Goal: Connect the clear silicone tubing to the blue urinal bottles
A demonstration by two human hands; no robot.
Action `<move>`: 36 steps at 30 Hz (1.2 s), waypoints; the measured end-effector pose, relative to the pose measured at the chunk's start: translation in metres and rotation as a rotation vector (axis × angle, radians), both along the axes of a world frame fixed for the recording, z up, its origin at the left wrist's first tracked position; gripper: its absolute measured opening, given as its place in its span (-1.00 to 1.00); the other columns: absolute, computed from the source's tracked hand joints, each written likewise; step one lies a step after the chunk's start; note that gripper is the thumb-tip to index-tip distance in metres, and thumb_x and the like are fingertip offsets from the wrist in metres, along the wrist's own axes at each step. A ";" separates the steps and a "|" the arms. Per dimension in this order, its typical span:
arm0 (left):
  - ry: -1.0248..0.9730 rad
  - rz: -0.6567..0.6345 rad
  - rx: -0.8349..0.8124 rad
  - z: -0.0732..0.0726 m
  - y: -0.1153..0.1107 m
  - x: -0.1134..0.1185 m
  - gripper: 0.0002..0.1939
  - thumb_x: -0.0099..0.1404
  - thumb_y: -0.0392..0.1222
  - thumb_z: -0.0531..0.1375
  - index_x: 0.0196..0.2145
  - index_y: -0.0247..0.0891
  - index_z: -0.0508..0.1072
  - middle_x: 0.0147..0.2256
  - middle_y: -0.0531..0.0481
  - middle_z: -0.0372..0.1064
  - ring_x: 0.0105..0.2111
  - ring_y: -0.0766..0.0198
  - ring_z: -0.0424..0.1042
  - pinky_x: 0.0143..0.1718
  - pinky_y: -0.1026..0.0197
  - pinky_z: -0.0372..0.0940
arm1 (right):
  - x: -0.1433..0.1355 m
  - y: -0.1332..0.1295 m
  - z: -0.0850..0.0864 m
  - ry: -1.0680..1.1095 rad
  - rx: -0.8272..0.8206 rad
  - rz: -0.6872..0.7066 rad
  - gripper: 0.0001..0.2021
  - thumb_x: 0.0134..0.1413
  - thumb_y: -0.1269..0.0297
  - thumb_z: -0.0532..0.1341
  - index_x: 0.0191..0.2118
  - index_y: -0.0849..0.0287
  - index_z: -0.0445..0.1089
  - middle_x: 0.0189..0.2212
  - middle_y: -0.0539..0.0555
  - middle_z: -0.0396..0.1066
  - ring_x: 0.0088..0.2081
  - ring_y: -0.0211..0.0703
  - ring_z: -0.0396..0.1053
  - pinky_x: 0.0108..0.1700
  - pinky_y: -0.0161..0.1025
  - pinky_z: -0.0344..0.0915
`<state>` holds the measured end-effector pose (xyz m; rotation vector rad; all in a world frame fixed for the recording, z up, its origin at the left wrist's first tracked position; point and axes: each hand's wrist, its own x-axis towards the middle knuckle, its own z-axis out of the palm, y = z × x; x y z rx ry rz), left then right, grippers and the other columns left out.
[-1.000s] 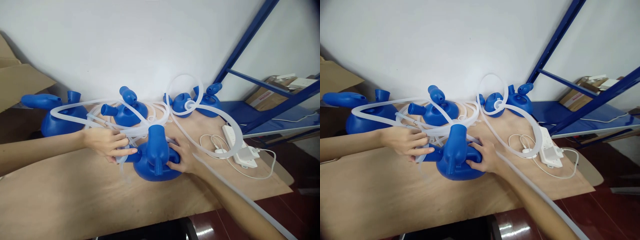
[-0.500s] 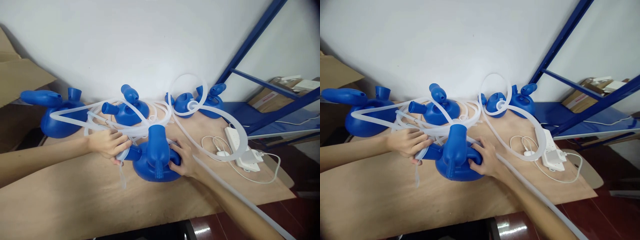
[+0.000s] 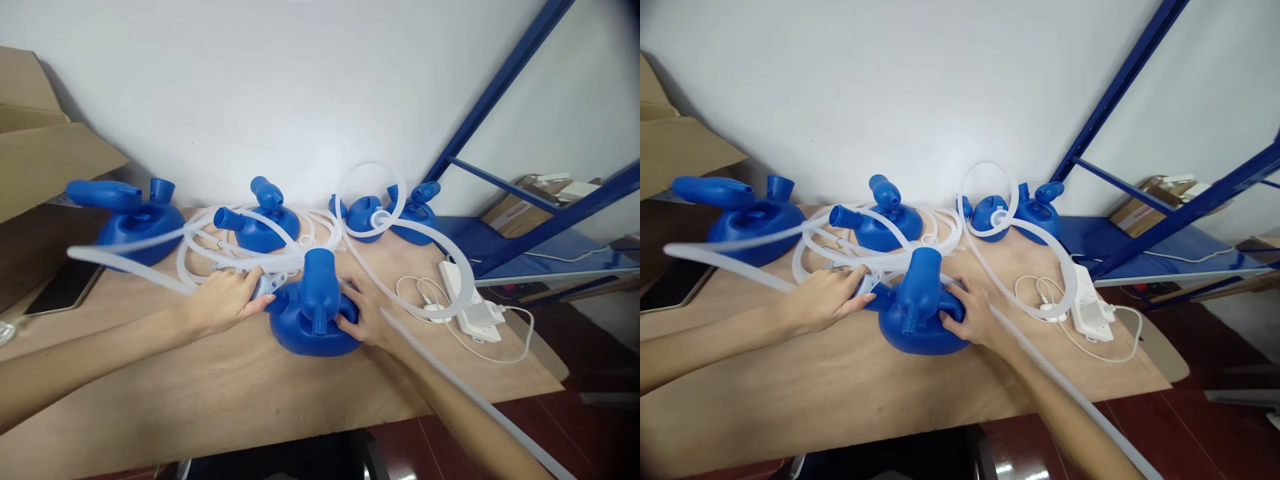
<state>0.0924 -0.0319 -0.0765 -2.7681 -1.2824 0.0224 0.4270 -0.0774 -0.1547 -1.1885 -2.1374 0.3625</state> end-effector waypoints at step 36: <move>-0.274 -0.506 0.185 0.012 -0.015 0.006 -0.65 0.59 -0.12 0.03 -0.19 -0.25 0.59 -0.19 -0.11 0.59 -0.27 0.12 0.58 -0.29 0.12 0.35 | -0.007 -0.006 0.007 0.161 -0.070 0.063 -0.71 0.13 0.04 0.26 -0.12 0.05 0.30 -0.09 0.11 0.37 -0.13 0.07 0.40 0.02 0.05 0.33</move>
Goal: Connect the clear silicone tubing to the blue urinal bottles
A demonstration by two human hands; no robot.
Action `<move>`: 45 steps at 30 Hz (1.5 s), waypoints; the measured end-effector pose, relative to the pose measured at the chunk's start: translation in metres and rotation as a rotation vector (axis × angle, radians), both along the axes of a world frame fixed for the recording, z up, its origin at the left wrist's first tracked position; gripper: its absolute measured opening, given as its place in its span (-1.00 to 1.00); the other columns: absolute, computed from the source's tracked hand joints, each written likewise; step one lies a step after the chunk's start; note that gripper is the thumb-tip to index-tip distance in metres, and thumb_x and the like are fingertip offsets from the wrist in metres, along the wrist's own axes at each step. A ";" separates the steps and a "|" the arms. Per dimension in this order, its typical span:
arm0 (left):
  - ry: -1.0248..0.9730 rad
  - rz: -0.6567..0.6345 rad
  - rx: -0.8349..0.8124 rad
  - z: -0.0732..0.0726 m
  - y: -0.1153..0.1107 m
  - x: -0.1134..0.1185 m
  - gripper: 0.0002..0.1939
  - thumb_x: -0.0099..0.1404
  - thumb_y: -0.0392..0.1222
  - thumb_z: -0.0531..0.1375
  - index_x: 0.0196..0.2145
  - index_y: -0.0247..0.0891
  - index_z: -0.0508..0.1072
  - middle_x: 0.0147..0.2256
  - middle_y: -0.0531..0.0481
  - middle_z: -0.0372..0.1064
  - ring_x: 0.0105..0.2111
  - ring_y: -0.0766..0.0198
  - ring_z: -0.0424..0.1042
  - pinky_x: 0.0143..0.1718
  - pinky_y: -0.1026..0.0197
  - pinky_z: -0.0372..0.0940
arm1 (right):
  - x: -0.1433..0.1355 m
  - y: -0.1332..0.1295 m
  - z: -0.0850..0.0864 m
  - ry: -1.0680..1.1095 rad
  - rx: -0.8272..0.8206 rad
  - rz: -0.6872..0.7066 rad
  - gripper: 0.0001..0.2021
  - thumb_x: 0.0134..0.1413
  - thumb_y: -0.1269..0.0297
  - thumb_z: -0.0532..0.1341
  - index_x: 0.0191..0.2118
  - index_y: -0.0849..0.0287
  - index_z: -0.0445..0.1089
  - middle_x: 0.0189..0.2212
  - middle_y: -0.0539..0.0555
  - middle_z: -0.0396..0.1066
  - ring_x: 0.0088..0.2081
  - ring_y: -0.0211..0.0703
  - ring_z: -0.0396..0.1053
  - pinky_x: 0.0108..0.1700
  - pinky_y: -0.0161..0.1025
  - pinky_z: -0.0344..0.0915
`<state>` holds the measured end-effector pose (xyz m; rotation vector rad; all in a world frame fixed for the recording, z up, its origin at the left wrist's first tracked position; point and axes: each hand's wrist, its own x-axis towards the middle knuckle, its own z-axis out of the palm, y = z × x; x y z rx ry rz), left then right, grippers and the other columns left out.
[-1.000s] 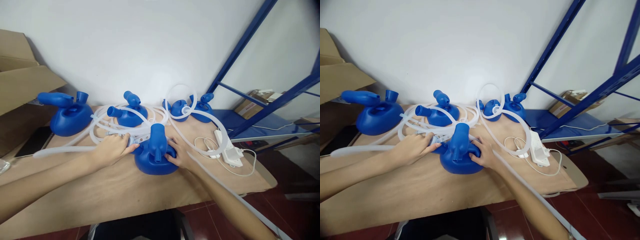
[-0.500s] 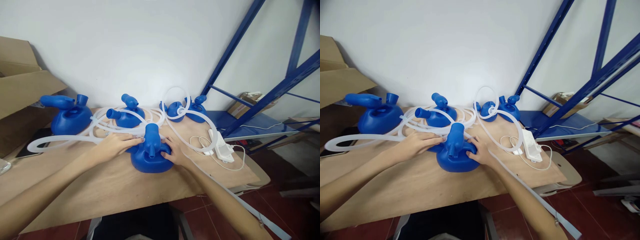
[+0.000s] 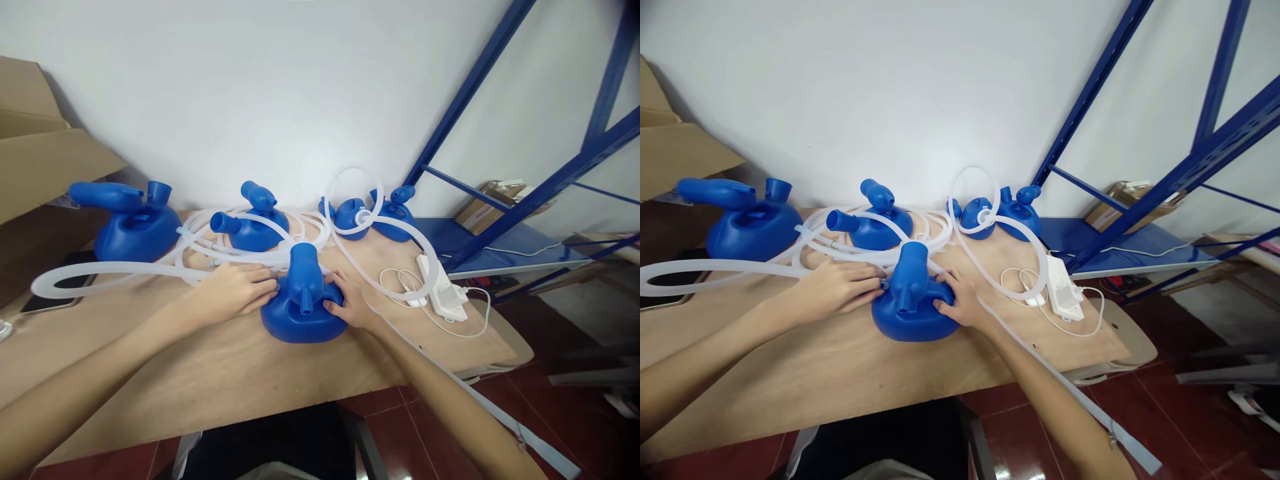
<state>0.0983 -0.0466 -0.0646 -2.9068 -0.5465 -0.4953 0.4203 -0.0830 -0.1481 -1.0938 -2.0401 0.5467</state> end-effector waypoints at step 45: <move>0.178 0.139 -0.194 0.002 0.010 0.007 -0.73 0.54 -0.07 0.11 -0.10 -0.20 0.58 -0.22 -0.09 0.57 -0.29 0.11 0.56 -0.37 0.17 0.30 | 0.003 -0.003 -0.003 -0.059 0.004 0.018 -0.67 0.20 -0.06 0.20 -0.07 0.05 0.29 -0.11 0.12 0.32 -0.12 0.09 0.35 -0.01 0.08 0.33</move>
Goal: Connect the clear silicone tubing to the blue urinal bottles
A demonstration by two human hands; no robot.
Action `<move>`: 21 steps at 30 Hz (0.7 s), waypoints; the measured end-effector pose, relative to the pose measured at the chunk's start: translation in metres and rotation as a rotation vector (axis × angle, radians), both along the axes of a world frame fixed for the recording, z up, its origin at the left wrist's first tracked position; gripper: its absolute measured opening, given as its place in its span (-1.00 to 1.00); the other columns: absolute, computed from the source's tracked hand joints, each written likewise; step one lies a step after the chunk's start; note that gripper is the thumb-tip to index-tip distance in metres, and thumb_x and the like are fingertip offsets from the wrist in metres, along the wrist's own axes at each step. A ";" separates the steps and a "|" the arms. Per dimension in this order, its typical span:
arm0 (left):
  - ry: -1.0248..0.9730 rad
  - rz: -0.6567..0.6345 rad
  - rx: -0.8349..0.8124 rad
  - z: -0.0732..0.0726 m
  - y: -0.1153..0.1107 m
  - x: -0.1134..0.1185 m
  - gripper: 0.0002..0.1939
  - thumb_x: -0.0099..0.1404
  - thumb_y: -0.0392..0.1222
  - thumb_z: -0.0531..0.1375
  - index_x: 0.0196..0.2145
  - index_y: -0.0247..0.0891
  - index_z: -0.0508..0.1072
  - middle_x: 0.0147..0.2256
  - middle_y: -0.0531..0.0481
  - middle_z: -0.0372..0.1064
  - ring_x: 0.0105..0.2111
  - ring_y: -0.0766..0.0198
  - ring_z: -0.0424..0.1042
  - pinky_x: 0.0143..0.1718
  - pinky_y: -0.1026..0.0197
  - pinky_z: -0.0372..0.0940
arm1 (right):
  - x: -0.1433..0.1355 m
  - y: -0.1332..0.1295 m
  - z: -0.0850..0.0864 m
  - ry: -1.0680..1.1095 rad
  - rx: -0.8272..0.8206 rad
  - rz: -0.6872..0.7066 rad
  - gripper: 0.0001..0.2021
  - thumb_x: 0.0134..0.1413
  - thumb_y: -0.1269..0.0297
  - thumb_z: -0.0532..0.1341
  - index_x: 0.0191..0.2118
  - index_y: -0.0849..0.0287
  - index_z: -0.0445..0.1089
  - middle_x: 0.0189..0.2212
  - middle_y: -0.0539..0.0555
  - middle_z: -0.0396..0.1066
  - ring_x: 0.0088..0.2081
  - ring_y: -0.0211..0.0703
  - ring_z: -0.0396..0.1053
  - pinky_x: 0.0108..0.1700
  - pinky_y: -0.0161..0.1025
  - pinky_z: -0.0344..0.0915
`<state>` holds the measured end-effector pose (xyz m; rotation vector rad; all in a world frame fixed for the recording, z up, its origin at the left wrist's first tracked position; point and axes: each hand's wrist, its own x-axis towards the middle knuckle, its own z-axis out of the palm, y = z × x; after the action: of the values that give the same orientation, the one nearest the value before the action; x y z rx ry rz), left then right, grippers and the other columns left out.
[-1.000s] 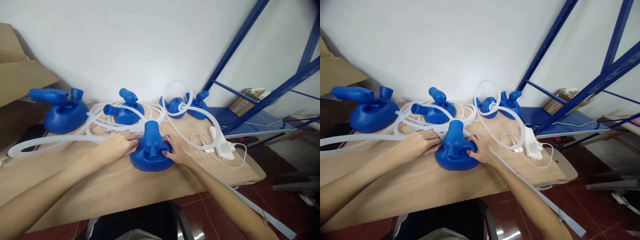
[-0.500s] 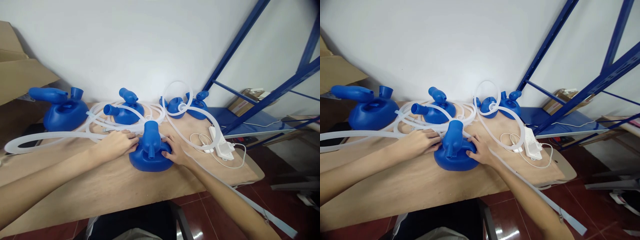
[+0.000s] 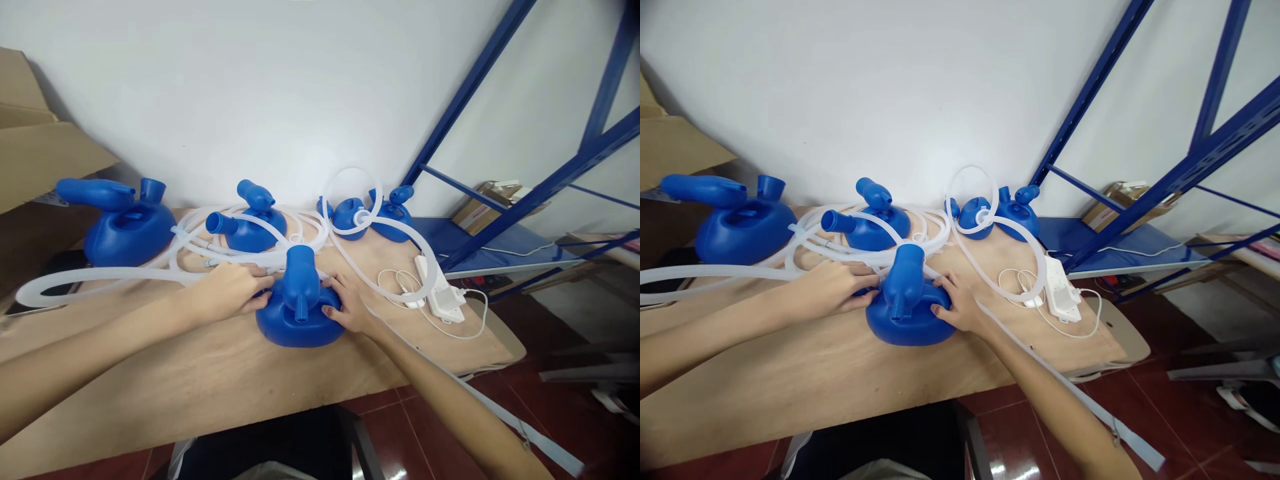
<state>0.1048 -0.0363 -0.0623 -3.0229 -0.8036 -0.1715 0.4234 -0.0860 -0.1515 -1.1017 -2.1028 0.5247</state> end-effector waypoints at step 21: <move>-0.067 0.139 0.082 -0.005 0.001 -0.021 -0.54 0.50 0.14 0.16 0.16 -0.18 0.52 -0.01 -0.23 0.58 -0.07 -0.07 0.59 -0.18 0.08 0.41 | 0.007 -0.011 0.028 -0.352 0.024 -0.189 -0.40 0.37 -0.21 0.16 0.34 0.02 0.22 0.17 0.28 0.39 0.10 0.26 0.46 0.02 0.17 0.47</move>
<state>0.0841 -0.0355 -0.0674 -2.8860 -0.9821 -0.2971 0.4303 -0.0974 -0.1231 -1.4468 -2.2587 0.2257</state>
